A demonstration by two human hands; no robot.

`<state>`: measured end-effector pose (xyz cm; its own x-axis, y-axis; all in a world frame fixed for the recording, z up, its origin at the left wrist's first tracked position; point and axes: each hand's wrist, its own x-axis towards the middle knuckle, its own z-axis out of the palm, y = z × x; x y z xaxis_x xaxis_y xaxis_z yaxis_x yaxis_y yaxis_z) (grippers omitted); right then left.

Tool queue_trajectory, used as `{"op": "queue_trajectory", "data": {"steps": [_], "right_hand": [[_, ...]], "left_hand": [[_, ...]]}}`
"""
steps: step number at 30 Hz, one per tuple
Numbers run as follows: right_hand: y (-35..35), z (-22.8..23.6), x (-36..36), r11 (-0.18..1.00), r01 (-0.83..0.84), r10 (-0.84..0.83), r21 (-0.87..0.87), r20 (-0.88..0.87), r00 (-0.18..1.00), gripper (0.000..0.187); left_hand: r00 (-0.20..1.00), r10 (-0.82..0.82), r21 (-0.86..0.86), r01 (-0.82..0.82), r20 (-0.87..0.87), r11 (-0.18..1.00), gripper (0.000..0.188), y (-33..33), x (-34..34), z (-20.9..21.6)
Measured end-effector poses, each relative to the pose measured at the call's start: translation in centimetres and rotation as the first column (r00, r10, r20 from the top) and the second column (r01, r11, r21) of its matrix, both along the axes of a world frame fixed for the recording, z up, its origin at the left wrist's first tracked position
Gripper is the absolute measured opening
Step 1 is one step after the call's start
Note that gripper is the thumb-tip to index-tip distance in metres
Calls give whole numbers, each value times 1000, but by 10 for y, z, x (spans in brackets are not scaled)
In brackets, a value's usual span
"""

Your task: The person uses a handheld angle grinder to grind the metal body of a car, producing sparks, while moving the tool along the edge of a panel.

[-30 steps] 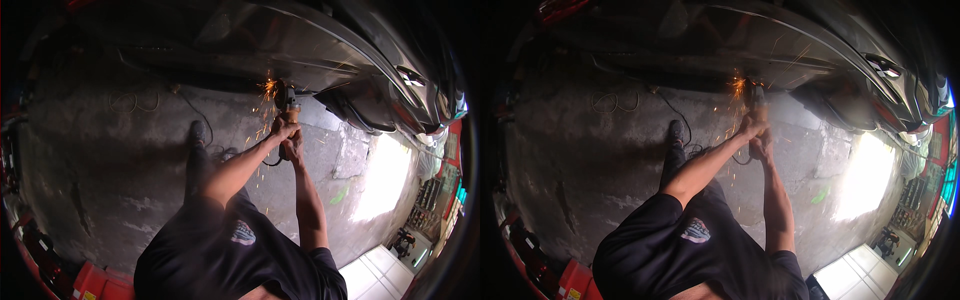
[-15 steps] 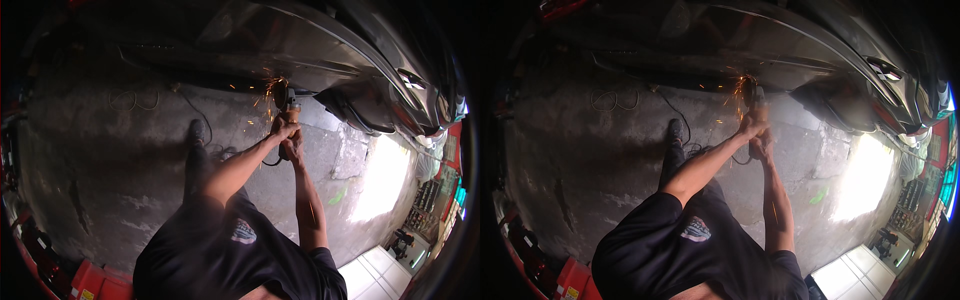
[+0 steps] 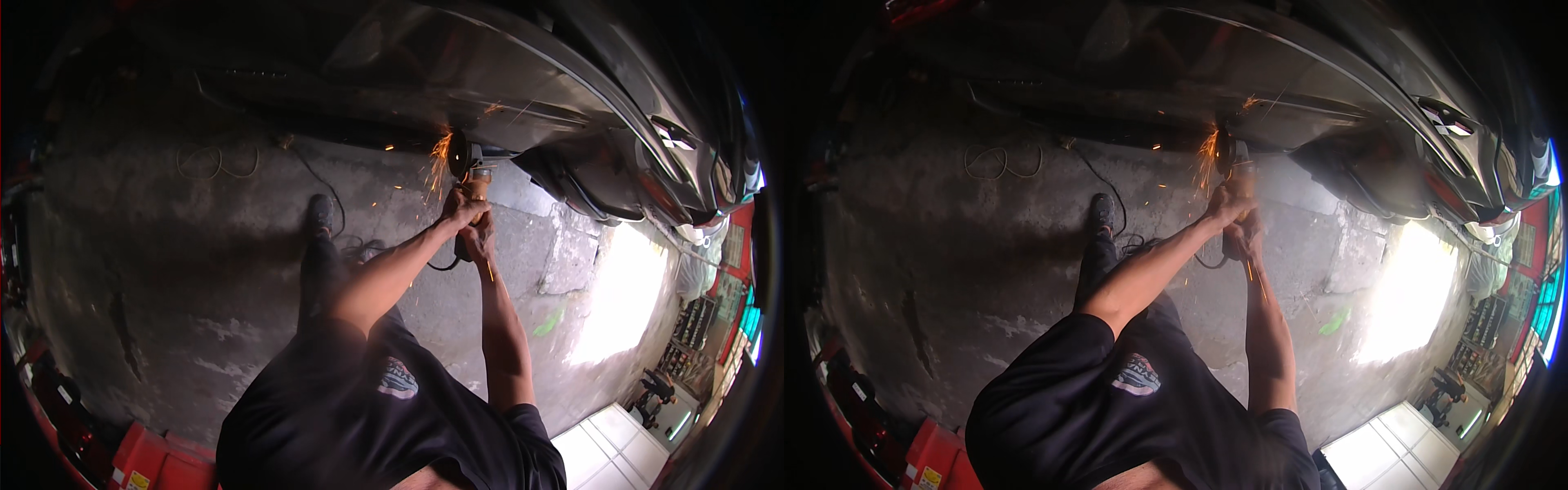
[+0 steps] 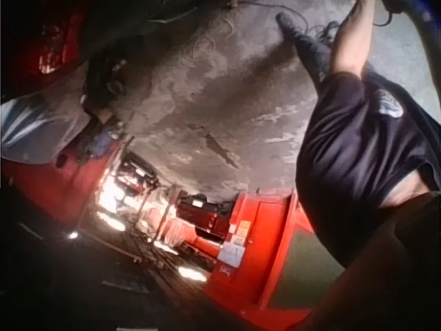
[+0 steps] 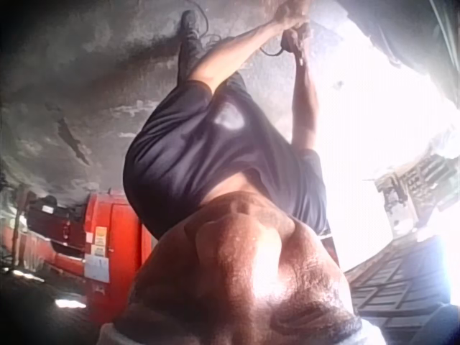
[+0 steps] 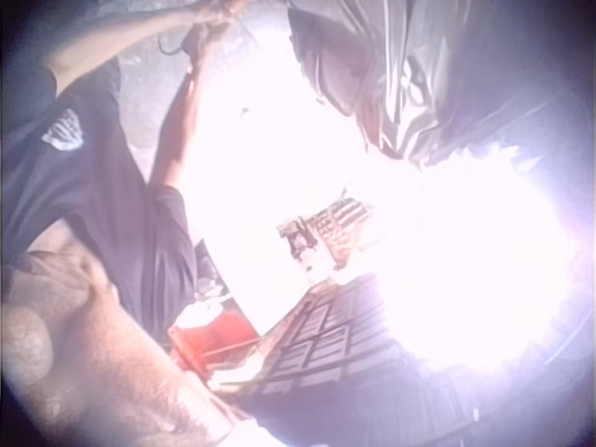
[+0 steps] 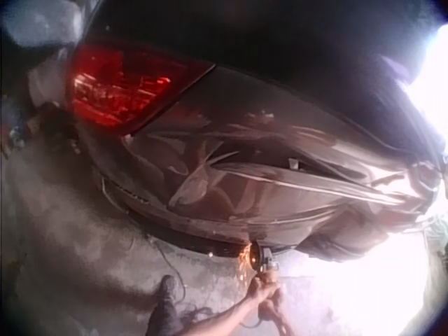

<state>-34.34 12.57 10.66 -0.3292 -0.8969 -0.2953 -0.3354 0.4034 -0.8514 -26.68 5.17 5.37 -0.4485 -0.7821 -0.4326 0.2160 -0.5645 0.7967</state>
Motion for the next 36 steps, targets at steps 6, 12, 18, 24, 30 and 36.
{"op": "queue_trajectory", "data": {"steps": [6, 12, 18, 24, 30, 36], "right_hand": [[4, 2, -2, 998, -3, 0, 55, 57, 998, 55], [0, 26, 7, 997, 16, -21, 81, 59, 998, 56], [0, 11, 3, 999, 6, -2, -38, 111, 994, 55], [3, 16, 3, 1000, 15, -14, -20, 54, 998, 55], [0, 18, 3, 1000, 9, -9, 1, 56, 998, 53], [6, 0, -7, 995, -14, 18, -96, 42, 999, 54]], "left_hand": [[999, 29, -43, -31, -37, 999, 58, 3, 7, 21], [992, 106, -74, -110, -61, 991, 49, 5, 1, 20], [996, 54, -10, -55, -64, 998, 66, 4, 2, 15], [1000, 7, -9, -7, -17, 1000, 65, 2, 3, 25], [999, 17, -58, -19, -33, 998, 59, 3, -1, 11], [999, 22, -32, -23, -31, 999, 56, 3, 2, 24]]}}
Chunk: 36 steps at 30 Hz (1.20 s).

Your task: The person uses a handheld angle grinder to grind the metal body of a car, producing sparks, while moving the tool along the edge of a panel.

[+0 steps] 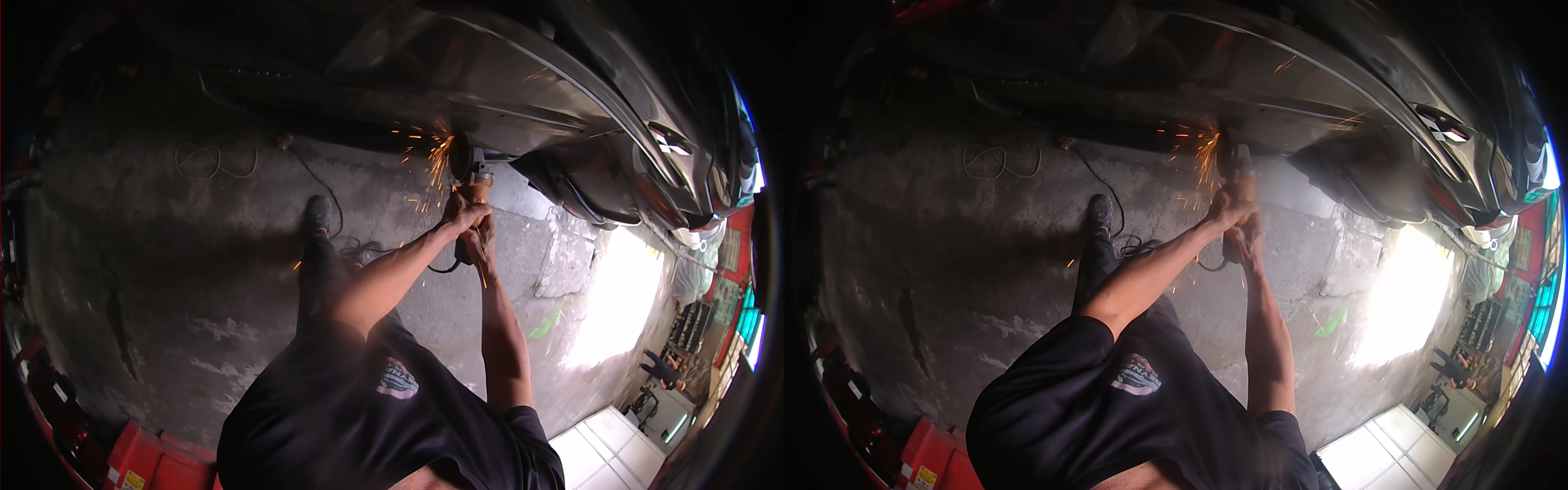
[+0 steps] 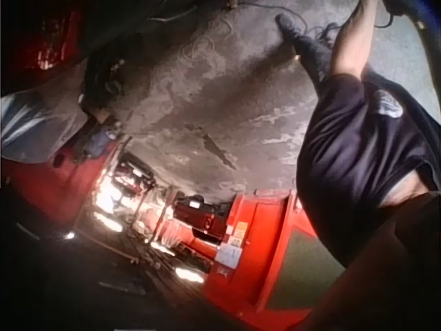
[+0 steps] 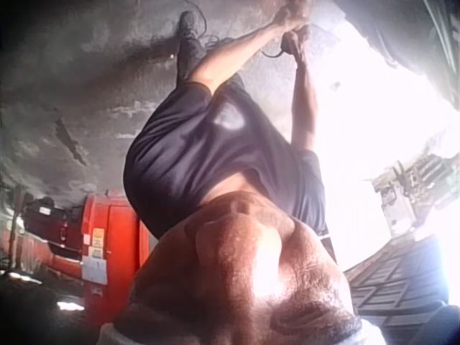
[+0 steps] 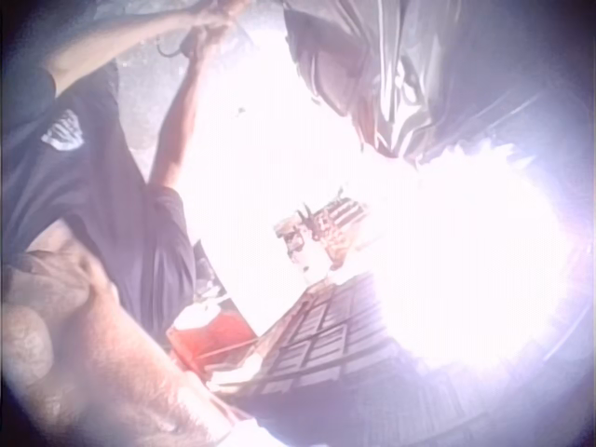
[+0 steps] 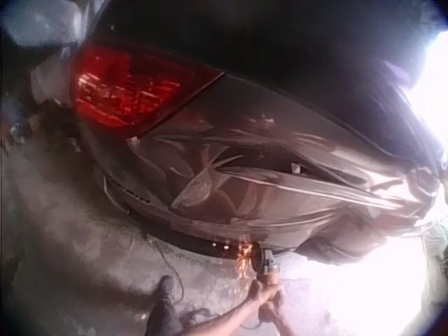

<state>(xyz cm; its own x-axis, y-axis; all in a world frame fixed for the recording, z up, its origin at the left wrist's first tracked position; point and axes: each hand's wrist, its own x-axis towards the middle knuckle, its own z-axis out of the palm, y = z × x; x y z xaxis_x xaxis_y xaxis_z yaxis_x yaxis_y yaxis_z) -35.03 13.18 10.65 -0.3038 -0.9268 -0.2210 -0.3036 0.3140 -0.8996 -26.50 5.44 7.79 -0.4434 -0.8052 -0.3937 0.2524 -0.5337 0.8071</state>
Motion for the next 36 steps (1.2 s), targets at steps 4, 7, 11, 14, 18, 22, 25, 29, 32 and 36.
{"op": "queue_trajectory", "data": {"steps": [4, 7, 11, 14, 18, 22, 25, 29, 32, 36], "right_hand": [[-2, 11, 7, 996, 23, -29, 87, 66, 997, 55], [-2, 14, 7, 993, 20, -25, 112, 48, 999, 55], [-1, 14, 5, 1000, -3, 1, 25, 53, 999, 53], [-4, 25, 13, 998, 8, -12, 65, 52, 999, 51], [-2, 17, 6, 996, 16, -18, 87, 24, 1000, 50], [-6, 13, 7, 997, 30, -33, 77, 41, 999, 51], [-5, 16, 11, 999, 33, -36, 35, 66, 997, 53], [-8, 23, 12, 995, 30, -27, 100, -29, 999, 56], [-4, 21, 8, 994, 40, -36, 101, -39, 999, 58], [-5, 24, 8, 995, 29, -18, 95, -111, 994, 59]], "left_hand": [[1000, -9, -11, 9, -2, 1000, 55, -2, 4, 3], [1000, -10, -20, 9, -26, 1000, 53, -1, 1, -2], [998, 54, -84, -55, -14, 995, 49, 2, -2, -2], [994, 54, -30, -57, -90, 998, 48, 2, 3, 3], [999, 37, -10, -37, 1, 999, 49, 1, -3, -2], [998, 59, 12, -59, -3, 998, 48, -1, -3, -4], [999, 1, -1, -1, 36, 1000, 48, -4, 1, 1], [996, 49, -2, -49, 68, 999, 53, -1, -2, 0], [999, 10, -35, -11, -36, 999, 58, 0, 1, 5], [1000, -5, -65, 6, 21, 998, 65, -1, -2, 2]]}}
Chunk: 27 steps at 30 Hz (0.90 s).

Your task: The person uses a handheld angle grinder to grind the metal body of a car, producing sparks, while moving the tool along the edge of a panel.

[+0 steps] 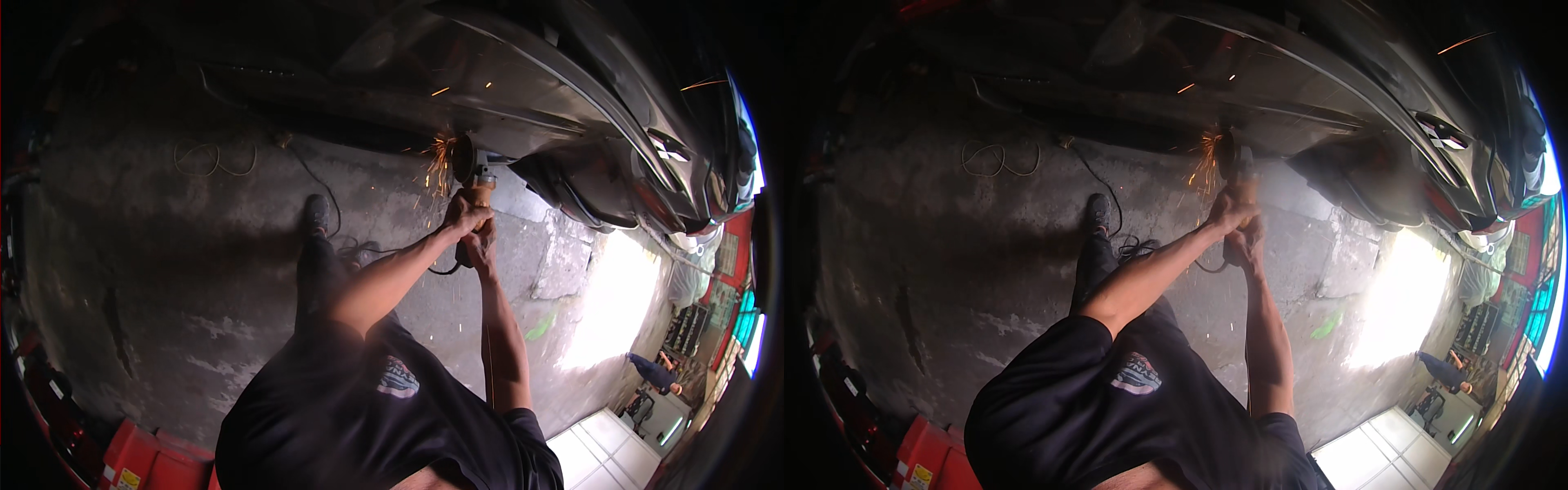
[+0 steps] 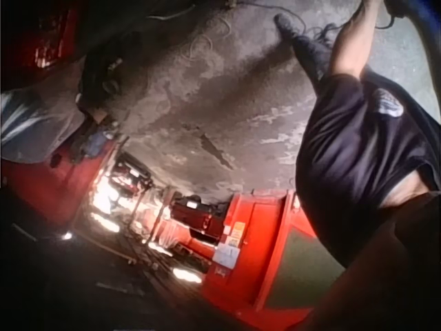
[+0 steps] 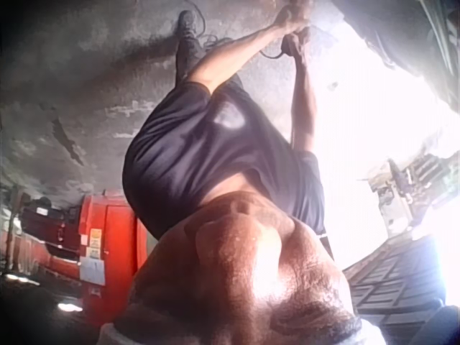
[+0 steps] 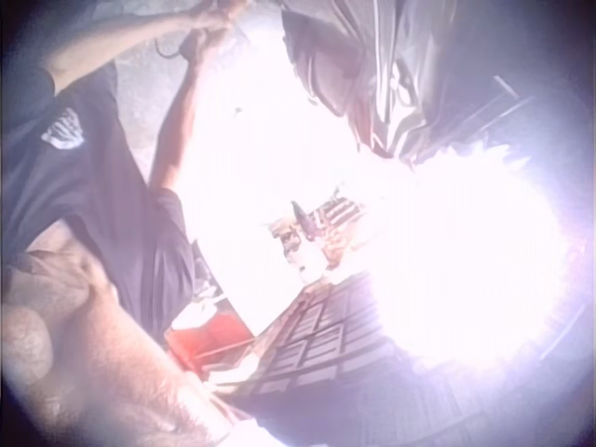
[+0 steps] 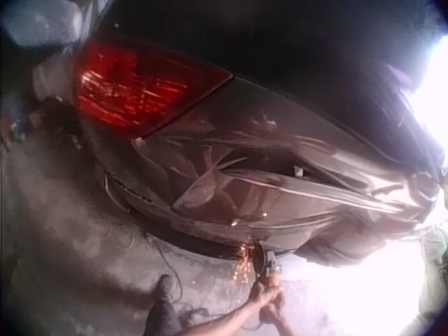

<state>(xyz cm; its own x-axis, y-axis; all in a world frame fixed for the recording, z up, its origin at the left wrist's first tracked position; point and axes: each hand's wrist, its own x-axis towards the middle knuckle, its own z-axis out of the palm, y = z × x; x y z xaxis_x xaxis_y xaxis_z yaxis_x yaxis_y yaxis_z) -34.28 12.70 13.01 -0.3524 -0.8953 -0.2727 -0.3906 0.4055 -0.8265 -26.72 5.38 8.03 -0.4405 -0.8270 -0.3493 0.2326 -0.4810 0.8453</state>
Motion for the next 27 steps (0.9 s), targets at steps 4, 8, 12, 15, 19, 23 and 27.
{"op": "queue_trajectory", "data": {"steps": [4, 8, 12, 15, 19, 23, 27], "right_hand": [[1, 16, 9, 999, 38, -36, -4, 191, 981, 56], [-7, 22, 14, 1000, 6, -8, 16, 163, 987, 55], [0, 15, 5, 998, 22, -28, 64, 88, 996, 56], [1, 2, 2, 999, 11, -6, -40, 125, 992, 57], [3, 6, 2, 999, 24, -25, 25, 66, 998, 57], [5, 4, -2, 999, 40, -43, 22, 148, 988, 56], [3, 7, -1, 998, 44, -50, 50, 128, 990, 56]], "left_hand": [[999, -9, -34, 11, 44, 999, 69, 1, 0, 2], [999, 42, 17, -42, -21, 999, 69, 0, -7, -21], [999, -33, 109, 29, 31, 994, 67, 3, -7, -9], [1000, 4, 45, -4, 2, 999, 68, 2, -8, -12], [998, 51, 13, -50, -23, 999, 70, 6, -5, -6], [1000, 1, 15, -1, -22, 1000, 73, 4, -3, 3], [1000, 10, 13, -10, -6, 1000, 75, 2, -2, 4]]}}
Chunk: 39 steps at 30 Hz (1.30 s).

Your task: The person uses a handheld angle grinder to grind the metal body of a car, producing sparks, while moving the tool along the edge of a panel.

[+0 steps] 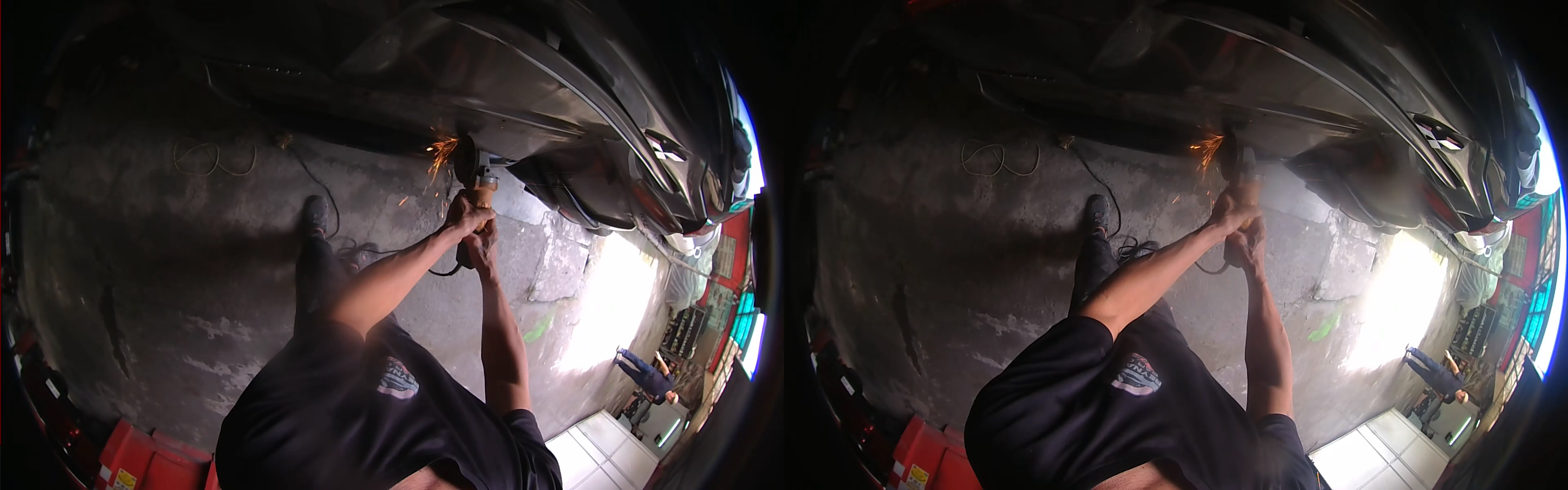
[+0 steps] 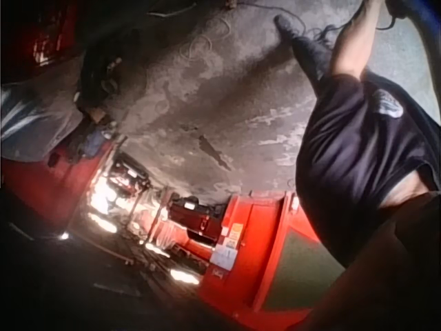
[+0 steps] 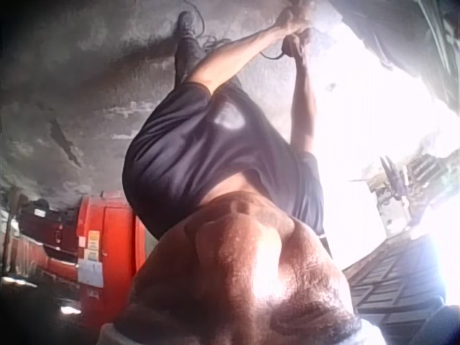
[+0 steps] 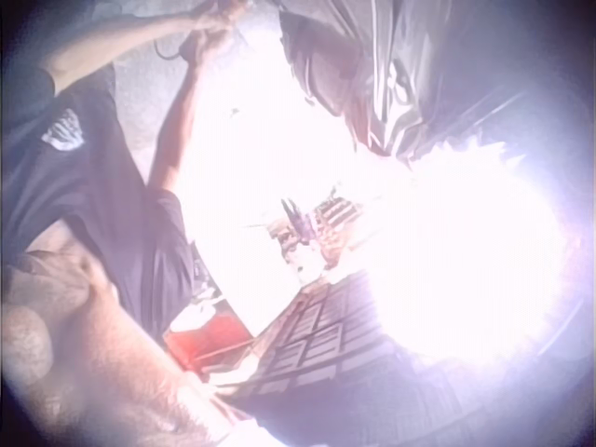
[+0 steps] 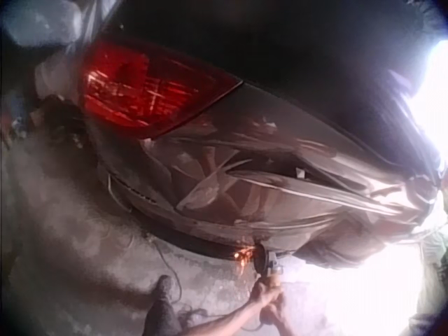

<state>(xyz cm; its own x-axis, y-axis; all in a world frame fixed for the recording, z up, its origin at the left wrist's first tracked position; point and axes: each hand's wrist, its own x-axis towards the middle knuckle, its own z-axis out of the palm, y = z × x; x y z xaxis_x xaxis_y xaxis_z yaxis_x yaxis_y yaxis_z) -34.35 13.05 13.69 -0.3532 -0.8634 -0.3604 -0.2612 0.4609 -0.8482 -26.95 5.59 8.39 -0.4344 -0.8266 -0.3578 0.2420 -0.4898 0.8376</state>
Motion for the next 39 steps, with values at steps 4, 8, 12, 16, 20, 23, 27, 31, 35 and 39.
{"op": "queue_trajectory", "data": {"steps": [4, 8, 12, 16, 20, 23, 27, 31, 35, 39], "right_hand": [[-6, 9, 9, 1000, -17, 17, 0, -51, 999, 57], [-2, 10, 7, 1000, -21, 21, -8, -69, 997, 58], [-5, 25, 17, 1000, -7, 7, 6, -27, 1000, 57], [-5, 15, 11, 997, -37, 34, -63, -41, 999, 56], [-5, 14, 14, 996, -17, 18, -92, 4, 1000, 55], [1, 16, 11, 997, 1, 1, -74, 17, 1000, 55], [-4, 19, 14, 995, -14, 17, -97, 35, 999, 57], [-7, 24, 17, 999, -19, 19, -48, -7, 1000, 56], [1, 7, 3, 996, -25, 23, -81, -31, 999, 56], [-1, 9, 8, 993, -29, 32, -111, 20, 999, 55]], "left_hand": [[1000, -16, 25, 16, -24, 1000, 75, -3, 5, 0], [999, -33, 52, 33, -8, 998, 71, -2, 7, 11], [998, 4, 28, -2, -59, 1000, 68, -1, 5, 9], [1000, 17, 35, -17, 3, 999, 69, -1, -5, -11], [995, 36, -70, -30, 89, 997, 69, -1, -4, -6], [999, -33, 30, 32, 40, 999, 69, 1, 3, 9], [1000, -16, 79, 16, -4, 997, 67, -1, -2, -1], [1000, 17, 75, -15, -17, 997, 66, 0, -5, -12], [1000, 10, -31, -10, -15, 999, 65, 4, -6, -4], [993, 118, -112, -121, -30, 986, 58, 1, -8, -6]]}}
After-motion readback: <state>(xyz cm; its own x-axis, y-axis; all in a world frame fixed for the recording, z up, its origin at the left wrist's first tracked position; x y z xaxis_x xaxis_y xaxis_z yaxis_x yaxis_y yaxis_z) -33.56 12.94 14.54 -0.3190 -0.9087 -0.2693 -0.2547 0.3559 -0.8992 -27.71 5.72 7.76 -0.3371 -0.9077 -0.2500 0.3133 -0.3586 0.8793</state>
